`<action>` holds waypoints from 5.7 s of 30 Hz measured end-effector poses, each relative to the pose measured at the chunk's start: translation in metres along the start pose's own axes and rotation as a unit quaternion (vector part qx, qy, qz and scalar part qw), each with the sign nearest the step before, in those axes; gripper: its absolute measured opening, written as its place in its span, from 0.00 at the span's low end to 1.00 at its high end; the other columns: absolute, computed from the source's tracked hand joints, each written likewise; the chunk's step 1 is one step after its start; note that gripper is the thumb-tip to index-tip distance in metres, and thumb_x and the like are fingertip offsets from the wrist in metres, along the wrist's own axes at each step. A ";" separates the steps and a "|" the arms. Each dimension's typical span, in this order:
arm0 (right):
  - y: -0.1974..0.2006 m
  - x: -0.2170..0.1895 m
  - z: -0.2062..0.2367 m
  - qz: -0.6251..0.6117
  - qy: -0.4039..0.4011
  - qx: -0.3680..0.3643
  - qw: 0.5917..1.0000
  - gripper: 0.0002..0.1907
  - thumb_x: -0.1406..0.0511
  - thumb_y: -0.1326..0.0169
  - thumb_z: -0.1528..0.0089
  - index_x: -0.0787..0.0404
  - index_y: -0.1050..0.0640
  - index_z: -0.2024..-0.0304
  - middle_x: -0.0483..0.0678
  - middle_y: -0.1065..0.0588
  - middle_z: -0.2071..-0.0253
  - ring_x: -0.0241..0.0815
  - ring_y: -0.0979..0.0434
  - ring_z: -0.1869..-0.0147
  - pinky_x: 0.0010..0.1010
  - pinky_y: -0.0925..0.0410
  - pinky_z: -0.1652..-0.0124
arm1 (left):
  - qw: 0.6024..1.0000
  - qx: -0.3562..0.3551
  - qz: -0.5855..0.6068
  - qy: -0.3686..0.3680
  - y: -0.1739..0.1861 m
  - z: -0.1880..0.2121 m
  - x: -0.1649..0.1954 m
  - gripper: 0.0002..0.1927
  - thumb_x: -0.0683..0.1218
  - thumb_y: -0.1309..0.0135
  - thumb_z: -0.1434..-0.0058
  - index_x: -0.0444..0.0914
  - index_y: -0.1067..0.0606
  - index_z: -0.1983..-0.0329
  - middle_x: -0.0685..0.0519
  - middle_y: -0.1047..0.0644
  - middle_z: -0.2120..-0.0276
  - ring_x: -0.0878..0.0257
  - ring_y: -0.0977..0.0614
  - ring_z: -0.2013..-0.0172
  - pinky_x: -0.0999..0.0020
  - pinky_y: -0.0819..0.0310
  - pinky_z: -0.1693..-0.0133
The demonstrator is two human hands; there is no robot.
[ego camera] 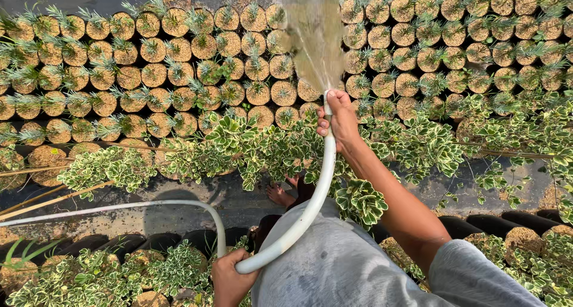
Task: The person waters rows of potted plants using a white hose. They move along the rows, spraying water over the plants in a nursery setting.
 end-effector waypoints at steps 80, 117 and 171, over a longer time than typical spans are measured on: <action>0.139 -0.036 0.068 -0.067 0.114 0.146 0.980 0.08 0.58 0.59 0.27 0.52 0.39 0.50 0.48 0.32 0.71 0.34 0.37 0.79 0.25 0.38 0.81 | 0.988 -0.107 -0.106 -0.030 -0.018 -0.041 0.043 0.13 0.51 0.31 0.61 0.39 0.22 0.82 0.47 0.24 0.88 0.54 0.20 0.83 0.61 0.31 0.74; 0.167 -0.096 0.021 -0.169 0.130 0.099 0.972 0.11 0.57 0.58 0.26 0.49 0.37 0.43 0.47 0.34 0.72 0.32 0.38 0.80 0.22 0.41 0.84 | 0.978 -0.123 -0.162 -0.046 -0.023 -0.036 0.145 0.13 0.52 0.30 0.60 0.43 0.18 0.74 0.50 0.18 0.81 0.54 0.14 0.75 0.58 0.24 0.68; 0.193 -0.018 0.051 -0.208 0.073 0.103 0.970 0.07 0.58 0.56 0.26 0.48 0.39 0.51 0.46 0.35 0.72 0.32 0.40 0.79 0.22 0.41 0.83 | 0.964 -0.176 -0.194 -0.054 -0.028 -0.052 0.071 0.17 0.55 0.23 0.61 0.43 0.19 0.78 0.51 0.20 0.85 0.58 0.13 0.76 0.62 0.22 0.68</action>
Point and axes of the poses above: each hand's wrist, its own z-axis away from the middle knuckle, its own y-axis out of the back of the hand, x = y × z, the point moved 5 cm from there along -z, towards the middle knuckle
